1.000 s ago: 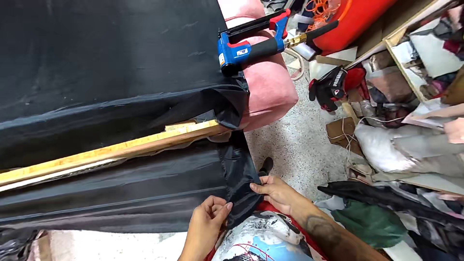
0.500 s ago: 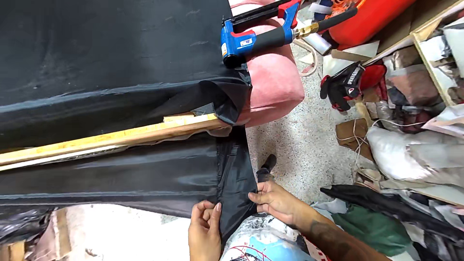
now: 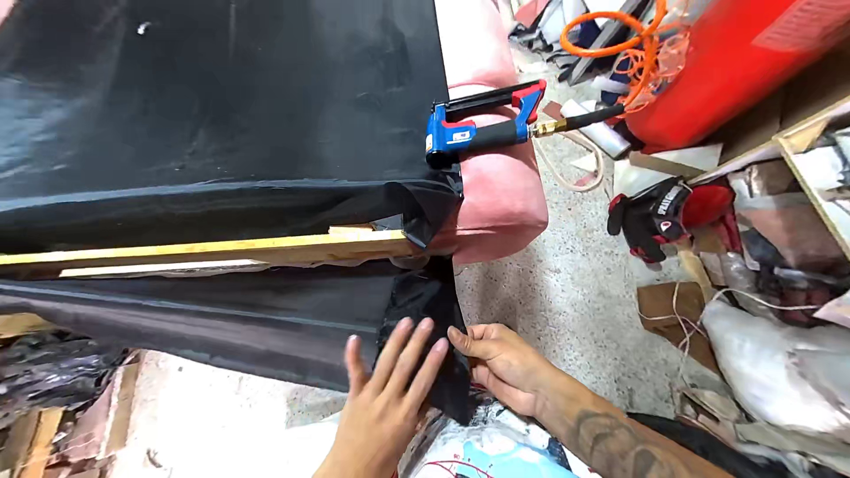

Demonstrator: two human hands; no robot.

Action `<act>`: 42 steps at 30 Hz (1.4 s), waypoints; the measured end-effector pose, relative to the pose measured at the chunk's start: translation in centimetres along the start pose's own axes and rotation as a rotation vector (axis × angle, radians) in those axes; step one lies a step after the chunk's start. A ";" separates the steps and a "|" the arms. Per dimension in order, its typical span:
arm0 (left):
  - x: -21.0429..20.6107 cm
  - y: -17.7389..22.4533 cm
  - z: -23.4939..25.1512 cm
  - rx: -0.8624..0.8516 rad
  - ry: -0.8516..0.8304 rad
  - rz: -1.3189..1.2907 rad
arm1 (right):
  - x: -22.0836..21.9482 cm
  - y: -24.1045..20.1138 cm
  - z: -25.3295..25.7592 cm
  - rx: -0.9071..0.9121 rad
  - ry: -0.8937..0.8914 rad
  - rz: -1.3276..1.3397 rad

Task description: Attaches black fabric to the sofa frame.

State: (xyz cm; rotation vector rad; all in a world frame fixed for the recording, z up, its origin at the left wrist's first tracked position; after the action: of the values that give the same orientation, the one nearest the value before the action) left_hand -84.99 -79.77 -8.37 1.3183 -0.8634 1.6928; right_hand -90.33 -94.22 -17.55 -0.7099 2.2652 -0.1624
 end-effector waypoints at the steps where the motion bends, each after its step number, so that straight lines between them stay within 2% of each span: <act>1: -1.6 0.6 0.7 -0.029 0.020 0.004 | -0.3 -0.8 0.0 0.015 -0.007 0.012; 4: -3.8 0.8 3.1 -0.059 0.109 -0.094 | -0.6 -2.4 0.2 0.028 -0.016 0.008; 8: -3.1 -0.4 4.9 -0.104 0.205 -0.153 | -1.0 -2.5 0.3 -0.072 0.022 0.026; 11: -2.0 -1.6 6.7 -0.092 0.192 -0.106 | -2.0 -3.5 -0.1 -0.081 0.047 0.111; 13: -1.6 -2.3 8.4 -0.072 0.126 -0.111 | -2.6 -4.6 0.0 -0.056 0.040 0.130; 16: -1.1 -3.5 11.3 -0.134 0.070 -0.151 | -3.1 -6.3 0.0 0.009 0.059 0.156; 18: -0.8 -4.2 13.3 -0.223 0.105 -0.189 | -3.2 -7.8 -0.2 0.116 0.033 0.139; 19: -0.7 -4.6 14.3 -0.265 0.134 -0.213 | -2.9 -8.9 -0.2 0.231 0.017 0.069; 21: -0.4 -5.6 16.3 -0.338 0.180 -0.258 | -1.3 -11.6 -0.2 0.612 0.090 -0.231; 23: -0.5 -6.4 18.1 -0.390 0.186 -0.298 | -0.3 -13.6 0.3 0.949 0.187 -0.706; 25: -0.8 -7.0 19.8 -0.422 0.176 -0.342 | -1.3 -14.1 1.9 1.116 0.141 -1.018; 27: -1.2 -7.4 21.3 -0.436 0.156 -0.362 | -2.3 -14.3 3.3 1.249 0.087 -1.054; 30: -1.6 -8.1 23.0 -0.435 0.124 -0.365 | -2.8 -15.8 3.8 1.334 0.164 -1.050; 33: -1.9 -8.5 23.7 -0.417 0.112 -0.381 | -4.2 -17.0 3.5 1.386 0.230 -1.268; 37: -1.9 -8.4 24.0 -0.374 0.100 -0.307 | -4.4 -18.6 4.0 1.399 0.114 -1.264; 39: -1.6 -8.5 24.9 -0.344 0.004 -0.225 | -4.2 -19.3 4.2 1.386 0.100 -1.236; 42: -1.8 -8.4 25.7 -0.283 -0.248 -0.150 | -3.9 -19.9 4.9 1.339 0.065 -1.220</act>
State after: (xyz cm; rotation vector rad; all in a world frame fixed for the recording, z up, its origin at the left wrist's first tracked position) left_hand -66.28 -98.96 -4.06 1.3753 -1.0741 1.2566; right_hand -75.88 -108.30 -12.32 -1.0995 0.9715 -1.9809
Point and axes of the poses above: each hand's wrist, its own z-axis towards the middle knuckle, its own x-axis out of the back of the hand, y = z × x, the point moved 7 cm from there along z, towards the middle knuckle, and after that the axes turned 7 degrees about z, right-handed, at the moved point
